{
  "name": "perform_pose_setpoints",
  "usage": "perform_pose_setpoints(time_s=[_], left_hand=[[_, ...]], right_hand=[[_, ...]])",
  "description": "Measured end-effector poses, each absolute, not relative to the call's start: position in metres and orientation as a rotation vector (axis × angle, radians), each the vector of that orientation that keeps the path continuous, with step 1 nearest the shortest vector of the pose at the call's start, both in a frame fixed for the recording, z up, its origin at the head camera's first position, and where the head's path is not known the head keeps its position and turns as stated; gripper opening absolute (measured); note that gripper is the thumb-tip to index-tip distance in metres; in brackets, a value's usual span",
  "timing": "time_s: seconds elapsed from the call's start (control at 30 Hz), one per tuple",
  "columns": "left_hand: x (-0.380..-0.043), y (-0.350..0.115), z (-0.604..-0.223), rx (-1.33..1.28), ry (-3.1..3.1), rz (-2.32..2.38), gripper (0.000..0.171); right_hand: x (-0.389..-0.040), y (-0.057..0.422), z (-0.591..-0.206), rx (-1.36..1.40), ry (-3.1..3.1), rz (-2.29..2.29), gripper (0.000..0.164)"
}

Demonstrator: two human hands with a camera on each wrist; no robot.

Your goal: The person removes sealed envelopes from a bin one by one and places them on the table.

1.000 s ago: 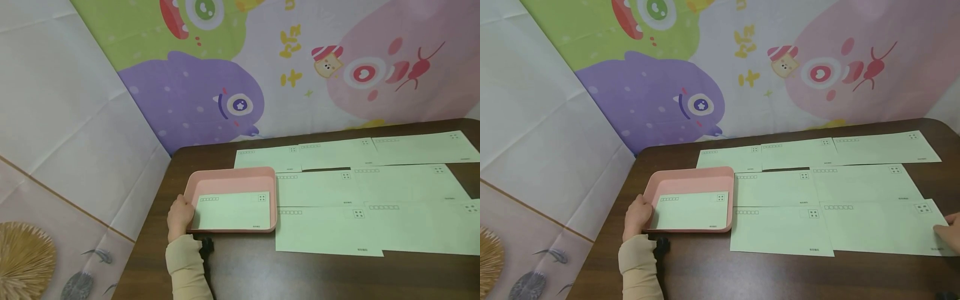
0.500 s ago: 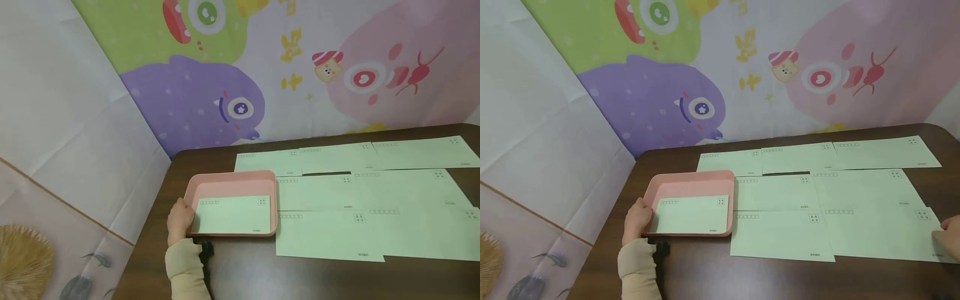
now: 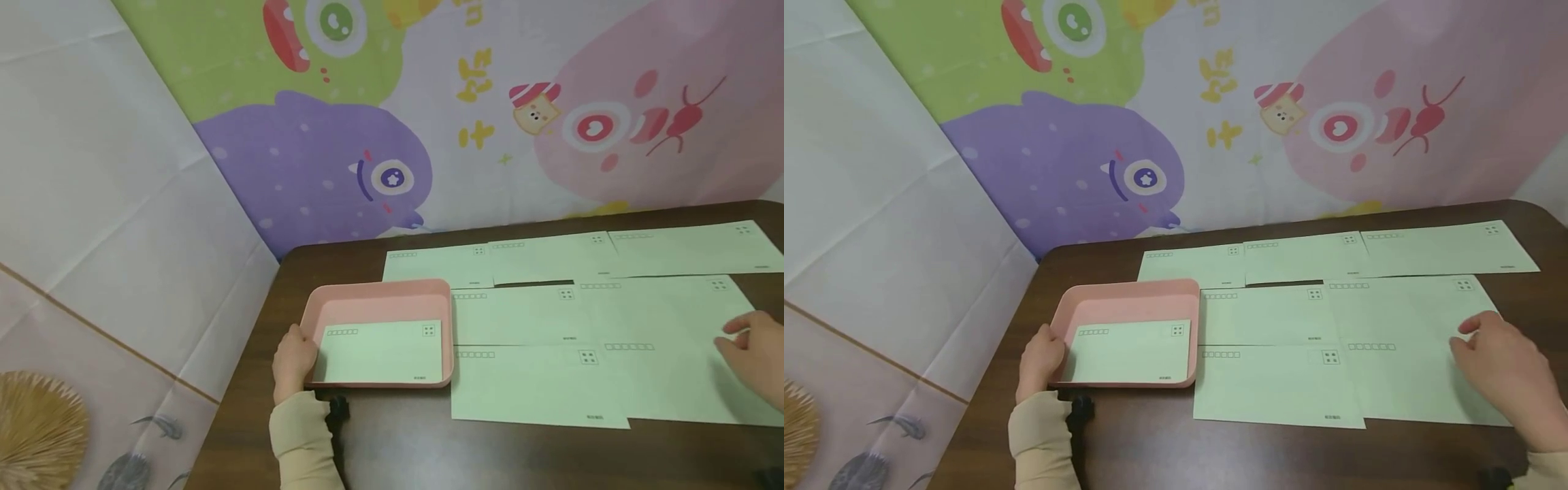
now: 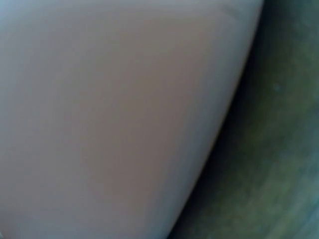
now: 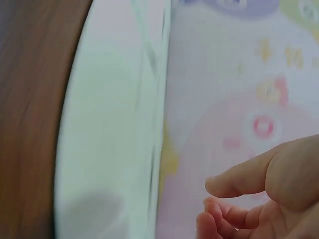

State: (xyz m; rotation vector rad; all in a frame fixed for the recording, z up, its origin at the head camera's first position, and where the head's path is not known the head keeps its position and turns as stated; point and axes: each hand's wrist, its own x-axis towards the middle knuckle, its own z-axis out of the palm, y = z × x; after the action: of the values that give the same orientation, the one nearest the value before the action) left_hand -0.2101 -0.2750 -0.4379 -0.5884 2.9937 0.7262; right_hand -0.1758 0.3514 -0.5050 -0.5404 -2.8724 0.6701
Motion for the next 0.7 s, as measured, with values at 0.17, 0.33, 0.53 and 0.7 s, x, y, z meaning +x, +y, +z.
perform_pose_setpoints(time_s=[0.17, 0.33, 0.53, 0.7], left_hand=[[-0.212, -0.274, -0.436, -0.581, 3.005, 0.747, 0.036], [-0.214, -0.272, -0.435, -0.592, 3.002, 0.741, 0.036], [-0.212, -0.274, -0.437, -0.587, 2.999, 0.731, 0.036], [-0.210, -0.276, -0.439, -0.587, 3.004, 0.714, 0.037]], right_hand=[[-0.182, 0.305, -0.479, -0.152, -2.960, 0.667, 0.042], [-0.171, 0.238, -0.422, 0.108, -2.949, 0.755, 0.033], [-0.172, 0.181, -0.400, 0.288, -2.924, 0.781, 0.024], [-0.176, 0.137, -0.402, 0.434, -2.873, 0.673, 0.016]])
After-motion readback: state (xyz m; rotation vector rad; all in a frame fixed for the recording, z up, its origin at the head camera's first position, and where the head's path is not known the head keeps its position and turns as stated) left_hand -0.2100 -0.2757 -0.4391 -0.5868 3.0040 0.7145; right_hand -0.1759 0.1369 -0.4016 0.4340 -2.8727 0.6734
